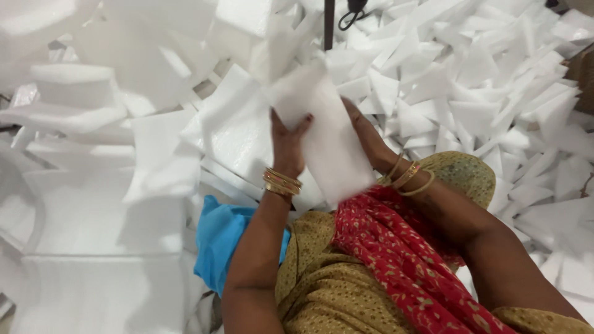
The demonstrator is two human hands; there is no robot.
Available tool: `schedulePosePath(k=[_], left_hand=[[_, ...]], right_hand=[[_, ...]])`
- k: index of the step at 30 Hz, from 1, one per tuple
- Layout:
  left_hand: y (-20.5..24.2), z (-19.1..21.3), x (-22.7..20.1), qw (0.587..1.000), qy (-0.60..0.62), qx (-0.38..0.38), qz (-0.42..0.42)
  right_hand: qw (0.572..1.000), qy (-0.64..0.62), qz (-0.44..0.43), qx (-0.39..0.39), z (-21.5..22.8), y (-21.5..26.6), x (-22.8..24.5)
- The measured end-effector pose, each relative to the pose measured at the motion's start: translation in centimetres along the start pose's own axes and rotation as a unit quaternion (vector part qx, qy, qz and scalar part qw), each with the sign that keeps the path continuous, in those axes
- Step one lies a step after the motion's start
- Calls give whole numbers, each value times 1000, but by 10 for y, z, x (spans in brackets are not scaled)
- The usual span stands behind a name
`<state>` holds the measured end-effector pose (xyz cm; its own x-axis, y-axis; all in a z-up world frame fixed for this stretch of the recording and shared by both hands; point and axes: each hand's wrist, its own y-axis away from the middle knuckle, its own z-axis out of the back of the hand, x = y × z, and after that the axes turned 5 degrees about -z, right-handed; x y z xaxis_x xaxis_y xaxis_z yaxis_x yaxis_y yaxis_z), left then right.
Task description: The person sits on the floor amidst a pile of white foam sheets. They repeatedly pick up individual sheets, fold them in half, and place them into a growing stack on their lap.
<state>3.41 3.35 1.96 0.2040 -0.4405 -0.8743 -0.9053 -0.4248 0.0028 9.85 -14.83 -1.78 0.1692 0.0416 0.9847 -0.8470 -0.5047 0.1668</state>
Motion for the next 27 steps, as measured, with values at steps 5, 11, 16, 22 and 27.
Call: schedulePosePath(k=[5, 11, 16, 22, 27], left_hand=[[-23, 16, -47, 979, 49, -127, -152], [-5, 12, -52, 951, 190, -121, -213], [5, 43, -40, 967, 175, -145, -119], [4, 105, -92, 876, -261, -270, -302], [11, 62, -90, 847, -457, 102, -251]], right_hand=[[995, 16, -1, 94, 5, 10, 4], [958, -247, -55, 131, -8, -1, 14], [966, -250, -37, 57, -17, -15, 25], [969, -212, 93, 82, 18, -13, 45], [988, 48, 46, 138, 28, -1, 76]])
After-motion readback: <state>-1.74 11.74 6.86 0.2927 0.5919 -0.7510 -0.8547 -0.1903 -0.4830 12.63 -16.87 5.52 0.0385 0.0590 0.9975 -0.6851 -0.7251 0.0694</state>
